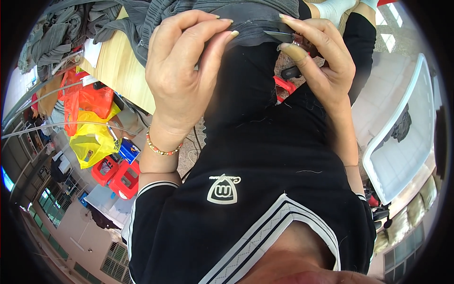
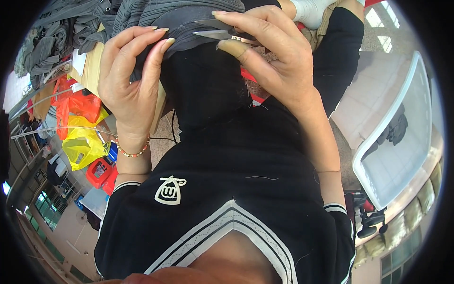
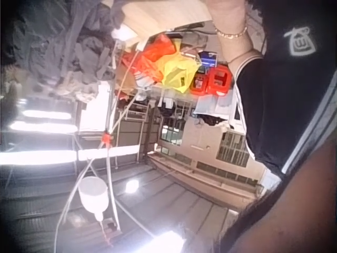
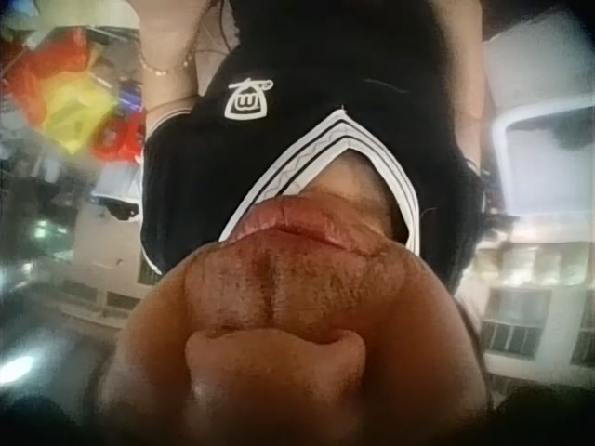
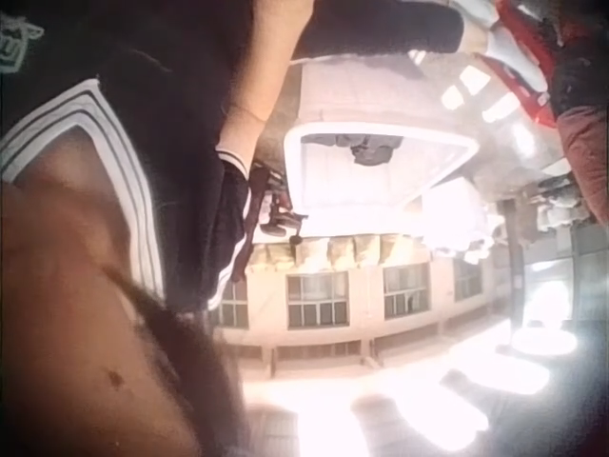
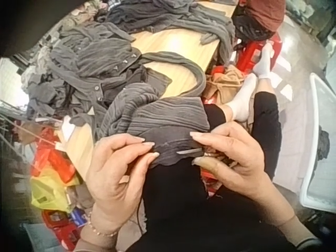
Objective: The recorder uses nippers to trim excess threads and clean up hook-and-eye closures on a batch of grey garments.
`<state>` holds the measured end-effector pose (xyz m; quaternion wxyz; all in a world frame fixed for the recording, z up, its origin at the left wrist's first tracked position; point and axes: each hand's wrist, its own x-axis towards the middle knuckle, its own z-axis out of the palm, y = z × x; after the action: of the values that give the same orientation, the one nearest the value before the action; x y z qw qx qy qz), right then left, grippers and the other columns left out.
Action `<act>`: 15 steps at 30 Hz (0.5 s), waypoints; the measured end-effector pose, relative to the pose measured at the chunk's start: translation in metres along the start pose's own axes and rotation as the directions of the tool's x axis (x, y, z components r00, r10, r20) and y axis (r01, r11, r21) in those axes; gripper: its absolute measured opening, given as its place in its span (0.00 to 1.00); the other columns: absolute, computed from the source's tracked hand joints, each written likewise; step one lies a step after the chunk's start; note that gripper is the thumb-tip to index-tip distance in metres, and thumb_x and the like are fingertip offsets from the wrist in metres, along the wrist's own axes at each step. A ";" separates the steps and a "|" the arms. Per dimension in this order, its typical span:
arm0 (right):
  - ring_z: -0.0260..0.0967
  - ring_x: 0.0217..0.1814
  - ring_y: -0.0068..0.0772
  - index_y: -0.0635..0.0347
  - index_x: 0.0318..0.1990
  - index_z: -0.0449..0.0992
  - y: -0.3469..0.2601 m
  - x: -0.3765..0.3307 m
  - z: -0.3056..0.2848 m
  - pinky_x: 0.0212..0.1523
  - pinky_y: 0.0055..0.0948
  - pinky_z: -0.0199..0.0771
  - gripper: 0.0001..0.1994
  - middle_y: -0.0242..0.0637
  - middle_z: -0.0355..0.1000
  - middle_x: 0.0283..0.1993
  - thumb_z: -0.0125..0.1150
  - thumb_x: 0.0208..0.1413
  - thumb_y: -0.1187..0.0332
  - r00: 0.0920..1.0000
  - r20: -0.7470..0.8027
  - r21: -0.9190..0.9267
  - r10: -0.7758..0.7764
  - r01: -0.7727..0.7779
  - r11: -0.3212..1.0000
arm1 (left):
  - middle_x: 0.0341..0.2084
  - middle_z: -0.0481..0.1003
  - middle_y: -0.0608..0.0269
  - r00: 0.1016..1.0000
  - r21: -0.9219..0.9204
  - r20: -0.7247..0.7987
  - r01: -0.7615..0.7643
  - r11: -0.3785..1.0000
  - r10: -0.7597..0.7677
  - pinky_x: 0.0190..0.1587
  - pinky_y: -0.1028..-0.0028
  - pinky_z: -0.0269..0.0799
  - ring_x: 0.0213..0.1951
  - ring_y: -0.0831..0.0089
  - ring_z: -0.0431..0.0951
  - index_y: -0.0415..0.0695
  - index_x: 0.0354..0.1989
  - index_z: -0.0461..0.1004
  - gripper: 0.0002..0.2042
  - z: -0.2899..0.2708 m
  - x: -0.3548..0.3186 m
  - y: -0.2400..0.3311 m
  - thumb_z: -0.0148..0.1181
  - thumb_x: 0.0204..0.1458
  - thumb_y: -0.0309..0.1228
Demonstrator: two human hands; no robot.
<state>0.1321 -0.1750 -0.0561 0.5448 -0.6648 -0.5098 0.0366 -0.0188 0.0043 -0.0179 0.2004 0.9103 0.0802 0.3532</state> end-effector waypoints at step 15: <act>0.67 0.36 0.21 0.59 0.54 0.82 -0.022 0.012 0.002 0.35 0.19 0.68 0.24 0.33 0.72 0.42 0.76 0.45 0.79 0.993 -0.021 -0.172 -0.113 0.108 0.979 | 0.39 0.79 0.60 0.993 0.023 -0.034 -0.110 0.994 0.111 0.41 0.69 0.74 0.38 0.63 0.79 0.40 0.38 0.78 0.10 0.007 -0.005 -0.006 0.70 0.48 0.18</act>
<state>0.1231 -0.1674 -0.0341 0.4948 -0.6802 -0.5387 -0.0478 -0.0174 0.0061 -0.0282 0.1693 0.9091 0.0369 0.3787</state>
